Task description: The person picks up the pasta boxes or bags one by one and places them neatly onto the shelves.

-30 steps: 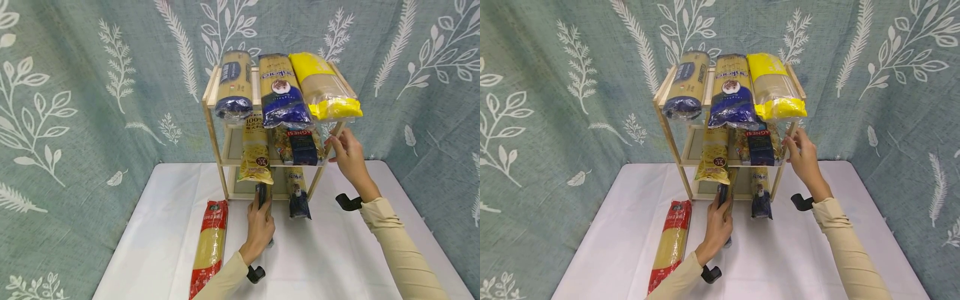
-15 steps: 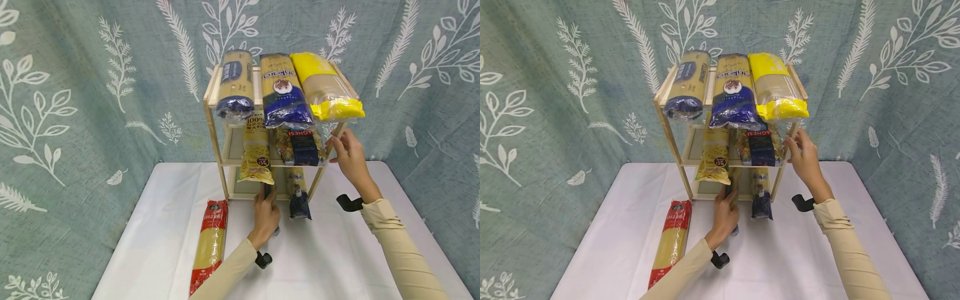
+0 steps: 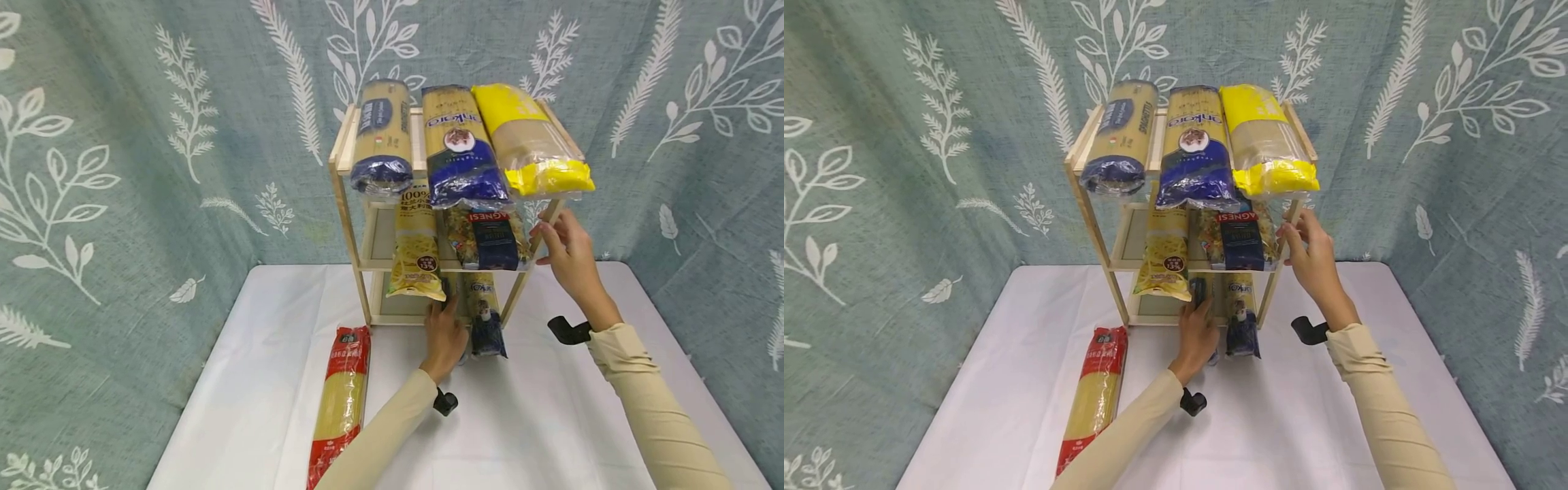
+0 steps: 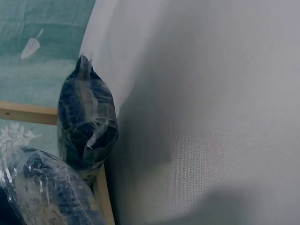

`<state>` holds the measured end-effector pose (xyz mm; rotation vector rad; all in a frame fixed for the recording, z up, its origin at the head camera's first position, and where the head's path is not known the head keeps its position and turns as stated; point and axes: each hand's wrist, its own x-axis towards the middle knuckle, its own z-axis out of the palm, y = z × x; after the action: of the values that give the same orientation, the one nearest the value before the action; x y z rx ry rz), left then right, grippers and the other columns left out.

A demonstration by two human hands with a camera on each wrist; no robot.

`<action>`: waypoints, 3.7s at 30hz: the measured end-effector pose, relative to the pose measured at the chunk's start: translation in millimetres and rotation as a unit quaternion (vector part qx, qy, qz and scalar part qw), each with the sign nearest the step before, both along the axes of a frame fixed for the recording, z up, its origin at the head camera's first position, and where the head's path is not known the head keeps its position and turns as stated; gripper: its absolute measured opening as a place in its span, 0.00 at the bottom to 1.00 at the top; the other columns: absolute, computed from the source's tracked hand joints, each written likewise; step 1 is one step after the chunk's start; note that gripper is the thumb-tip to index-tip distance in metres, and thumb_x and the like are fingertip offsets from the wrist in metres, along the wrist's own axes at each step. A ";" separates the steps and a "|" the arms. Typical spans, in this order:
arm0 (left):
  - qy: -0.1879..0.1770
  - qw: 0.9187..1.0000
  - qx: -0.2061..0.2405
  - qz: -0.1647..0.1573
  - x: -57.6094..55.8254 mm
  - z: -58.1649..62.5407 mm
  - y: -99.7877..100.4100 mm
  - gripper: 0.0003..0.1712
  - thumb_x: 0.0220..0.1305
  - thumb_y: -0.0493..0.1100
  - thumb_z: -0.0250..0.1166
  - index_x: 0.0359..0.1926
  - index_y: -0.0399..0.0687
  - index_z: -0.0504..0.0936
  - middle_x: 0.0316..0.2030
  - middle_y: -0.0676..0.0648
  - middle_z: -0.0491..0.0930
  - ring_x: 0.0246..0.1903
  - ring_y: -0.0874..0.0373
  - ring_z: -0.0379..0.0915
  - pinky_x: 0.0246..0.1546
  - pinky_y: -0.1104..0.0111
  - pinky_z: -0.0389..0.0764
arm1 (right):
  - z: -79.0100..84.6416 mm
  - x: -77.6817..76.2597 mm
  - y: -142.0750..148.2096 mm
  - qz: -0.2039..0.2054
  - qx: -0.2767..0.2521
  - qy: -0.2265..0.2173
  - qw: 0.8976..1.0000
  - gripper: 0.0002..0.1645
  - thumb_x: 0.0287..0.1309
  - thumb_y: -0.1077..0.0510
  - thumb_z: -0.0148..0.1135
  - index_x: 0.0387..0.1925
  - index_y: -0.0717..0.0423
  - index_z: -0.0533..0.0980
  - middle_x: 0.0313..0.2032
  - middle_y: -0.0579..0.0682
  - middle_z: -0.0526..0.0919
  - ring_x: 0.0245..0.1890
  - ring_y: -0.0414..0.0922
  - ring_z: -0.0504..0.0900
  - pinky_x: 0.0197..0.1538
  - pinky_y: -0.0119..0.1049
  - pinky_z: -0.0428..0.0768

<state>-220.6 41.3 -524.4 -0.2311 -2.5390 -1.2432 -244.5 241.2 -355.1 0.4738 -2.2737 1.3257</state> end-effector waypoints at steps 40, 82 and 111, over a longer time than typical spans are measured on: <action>-0.101 0.980 -0.171 -0.020 -28.2 -14.1 -2.5 0.34 0.64 0.53 0.58 0.68 0.49 0.65 0.70 0.34 0.51 0.69 0.36 0.44 0.64 0.43 0.56 | -2.8 -2.0 0.7 -0.007 0.003 -0.005 1.000 0.18 0.73 0.57 0.42 0.56 0.65 0.64 0.39 0.65 0.77 0.43 0.60 0.78 0.24 0.25 0.80; 0.046 0.985 -0.153 -0.068 32.0 29.7 -57.9 0.24 0.61 0.45 0.63 0.58 0.45 0.76 0.63 0.35 0.63 0.61 0.39 0.62 0.52 0.44 0.71 | -1.1 1.2 -1.2 -0.009 0.003 0.015 1.000 0.17 0.72 0.59 0.43 0.57 0.64 0.66 0.38 0.63 0.79 0.38 0.43 0.78 0.22 0.29 0.81; 0.064 0.983 -0.171 -0.009 101.2 5.6 -139.4 0.25 0.53 0.43 0.69 0.54 0.45 0.78 0.59 0.35 0.66 0.58 0.40 0.62 0.51 0.44 0.71 | -1.7 1.1 0.7 -0.016 0.002 0.018 1.000 0.16 0.72 0.60 0.43 0.56 0.65 0.66 0.37 0.64 0.79 0.38 0.51 0.78 0.22 0.27 0.80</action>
<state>-119.4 -98.1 -518.9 -0.3949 -2.6260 -0.7614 -243.5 242.0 -356.8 0.4568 -2.2457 1.2867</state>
